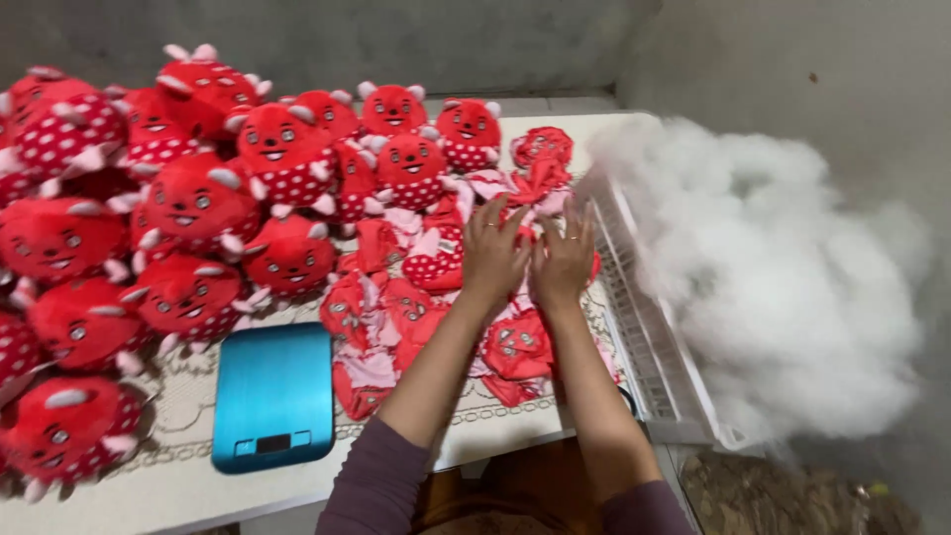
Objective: Inserting small red fabric components into plush toy skins on a factory worktable
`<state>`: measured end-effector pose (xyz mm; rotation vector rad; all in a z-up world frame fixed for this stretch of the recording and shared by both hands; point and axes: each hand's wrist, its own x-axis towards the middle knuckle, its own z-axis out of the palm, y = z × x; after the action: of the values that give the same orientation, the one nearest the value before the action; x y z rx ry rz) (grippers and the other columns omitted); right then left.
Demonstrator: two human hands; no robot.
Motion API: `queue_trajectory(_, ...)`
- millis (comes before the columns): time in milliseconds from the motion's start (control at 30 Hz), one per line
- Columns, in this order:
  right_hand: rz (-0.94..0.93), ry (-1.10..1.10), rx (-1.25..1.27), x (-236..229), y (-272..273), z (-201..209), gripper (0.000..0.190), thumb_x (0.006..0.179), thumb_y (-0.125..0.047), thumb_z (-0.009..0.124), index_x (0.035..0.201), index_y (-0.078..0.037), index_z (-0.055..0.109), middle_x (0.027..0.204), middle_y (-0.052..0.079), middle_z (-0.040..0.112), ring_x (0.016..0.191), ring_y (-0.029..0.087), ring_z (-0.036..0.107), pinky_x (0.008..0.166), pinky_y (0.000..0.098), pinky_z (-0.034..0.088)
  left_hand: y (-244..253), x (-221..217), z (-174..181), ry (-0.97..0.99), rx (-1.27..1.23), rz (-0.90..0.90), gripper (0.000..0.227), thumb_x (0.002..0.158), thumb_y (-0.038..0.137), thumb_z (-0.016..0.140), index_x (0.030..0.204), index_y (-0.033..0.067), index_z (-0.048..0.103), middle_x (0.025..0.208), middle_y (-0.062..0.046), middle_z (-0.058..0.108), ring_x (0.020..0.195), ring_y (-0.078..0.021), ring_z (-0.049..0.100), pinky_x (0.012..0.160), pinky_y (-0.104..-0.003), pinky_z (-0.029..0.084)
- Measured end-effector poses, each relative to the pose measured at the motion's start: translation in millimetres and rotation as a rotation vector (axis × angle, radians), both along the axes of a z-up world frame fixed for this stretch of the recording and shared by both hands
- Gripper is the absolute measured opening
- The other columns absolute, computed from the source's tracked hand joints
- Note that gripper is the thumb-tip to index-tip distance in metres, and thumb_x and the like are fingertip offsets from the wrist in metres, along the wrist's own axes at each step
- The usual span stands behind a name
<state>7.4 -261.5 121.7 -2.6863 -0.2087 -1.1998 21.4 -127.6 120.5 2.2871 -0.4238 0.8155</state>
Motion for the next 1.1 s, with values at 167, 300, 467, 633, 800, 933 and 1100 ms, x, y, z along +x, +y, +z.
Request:
queue_trajectory(167,-0.104,-0.13,-0.098,-33,-74,44,0.032,0.086,-0.01,0.073,0.115,-0.021,0.079,0.146,0.014,0.059,0.141,0.045,0.045,0.113,0.0529,0.041,-87,-17,6,0.016,0.012,-0.195,0.046,0.091,0.028,0.06,0.137,0.0215,0.061,0.144,-0.014,0.052,0.137,-0.0366,0.046,0.11,-0.052,0.041)
queue_trajectory(300,-0.437,-0.063,-0.172,-68,-130,66,0.034,0.088,-0.029,0.078,0.122,-0.028,0.077,0.159,0.012,0.049,0.149,0.047,0.028,0.117,0.0611,0.026,-144,-29,8,-0.013,0.106,-0.399,0.072,0.083,0.036,0.072,0.15,0.0245,0.046,0.155,-0.017,0.043,0.142,-0.0409,0.042,0.115,-0.056,0.037)
queue_trajectory(467,-0.69,0.202,-0.022,-102,-155,86,0.076,0.084,-0.049,0.079,0.151,-0.026,0.054,0.169,0.02,0.019,0.149,0.057,0.01,0.114,0.0715,0.016,-177,-51,35,0.075,0.195,-0.571,0.088,0.079,0.041,0.075,0.157,0.0282,0.037,0.166,-0.016,0.028,0.153,-0.0428,0.028,0.121,-0.061,0.029)
queue_trajectory(633,-0.778,0.499,0.084,-110,-160,100,0.115,0.075,-0.032,0.091,0.165,-0.032,0.021,0.162,0.024,0.026,0.12,0.044,0.053,0.096,0.0533,0.043,-195,-57,33,0.097,0.204,-0.569,0.096,0.077,0.042,0.078,0.16,0.0285,0.031,0.169,-0.017,0.02,0.156,-0.0444,0.02,0.122,-0.062,0.027)
queue_trajectory(800,-0.493,0.325,-0.003,-101,-185,66,0.035,0.079,-0.023,0.079,0.113,-0.016,0.072,0.09,0.006,0.069,0.086,0.032,0.07,0.071,0.0457,0.054,-202,-58,43,0.137,0.018,-0.578,0.1,0.079,0.026,0.077,0.163,0.0343,0.024,0.17,-0.015,0.019,0.154,-0.0497,0.02,0.118,-0.066,0.031)
queue_trajectory(933,-0.343,0.353,0.143,-113,-177,81,0.03,0.088,-0.031,0.074,0.114,-0.016,0.07,0.092,0.007,0.07,0.089,0.032,0.071,0.075,0.0422,0.055,-211,-37,18,-0.002,-0.115,-0.563,0.075,0.074,0.014,0.078,0.143,0.0251,0.052,0.148,-0.012,0.047,0.138,-0.0386,0.047,0.119,-0.049,0.039)
queue_trajectory(1100,-0.305,0.476,-0.066,-142,-138,180,0.08,0.063,-0.05,0.09,0.135,-0.023,0.067,0.141,0.015,0.054,0.134,0.045,0.045,0.105,0.0604,0.036,-182,-35,30,-0.007,-0.09,-0.562,0.072,0.054,0.012,0.09,0.119,0.0163,0.059,0.127,-0.011,0.059,0.119,-0.0317,0.06,0.105,-0.039,0.049)
